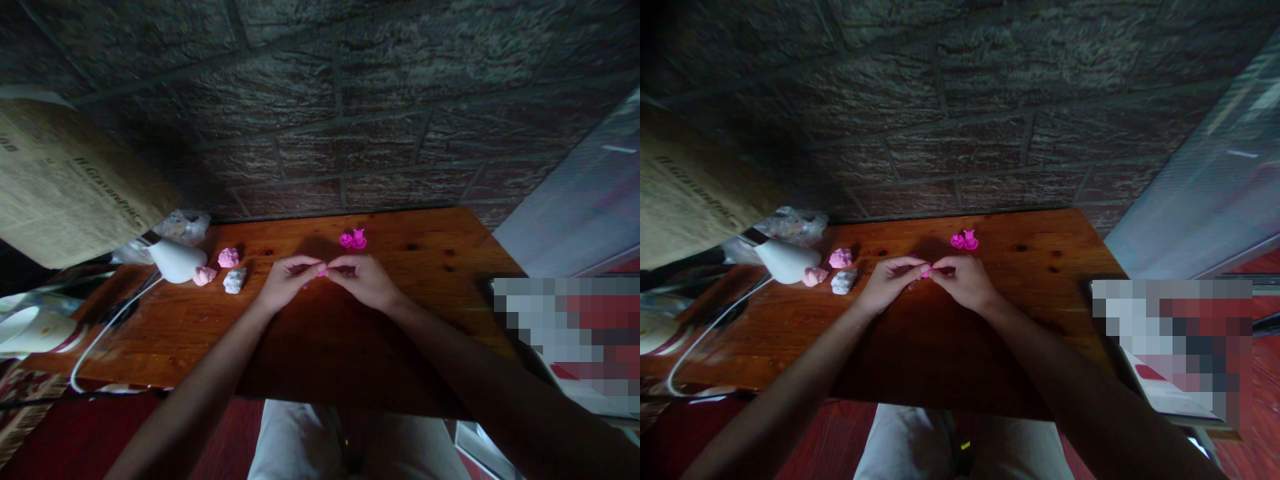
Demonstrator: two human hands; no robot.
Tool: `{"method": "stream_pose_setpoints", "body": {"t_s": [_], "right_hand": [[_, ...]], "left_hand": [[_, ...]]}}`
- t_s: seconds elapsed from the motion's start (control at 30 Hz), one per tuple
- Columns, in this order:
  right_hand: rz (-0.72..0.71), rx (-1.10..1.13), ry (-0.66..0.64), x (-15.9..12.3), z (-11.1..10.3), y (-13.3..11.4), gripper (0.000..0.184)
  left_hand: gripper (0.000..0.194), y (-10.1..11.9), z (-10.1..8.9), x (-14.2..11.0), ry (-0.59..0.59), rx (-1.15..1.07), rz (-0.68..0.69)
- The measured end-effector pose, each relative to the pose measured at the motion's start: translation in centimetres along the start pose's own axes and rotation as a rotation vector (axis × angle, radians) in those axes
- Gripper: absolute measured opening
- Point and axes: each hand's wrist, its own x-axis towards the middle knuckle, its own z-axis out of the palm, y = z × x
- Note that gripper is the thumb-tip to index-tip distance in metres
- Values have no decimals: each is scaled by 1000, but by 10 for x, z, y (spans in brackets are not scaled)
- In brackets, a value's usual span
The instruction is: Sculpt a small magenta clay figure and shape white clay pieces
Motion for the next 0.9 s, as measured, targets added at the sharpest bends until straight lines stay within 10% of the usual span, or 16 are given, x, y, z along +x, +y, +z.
{"method": "stream_pose_setpoints", "body": {"t_s": [0.73,0.9], "right_hand": [[71,16,-20,1,-1,-1,14],[113,-159,-91,3,-13,-2,18]], "left_hand": [[32,1,0,1,-5,103,47],[46,8,-27,4,276,293,146]]}}
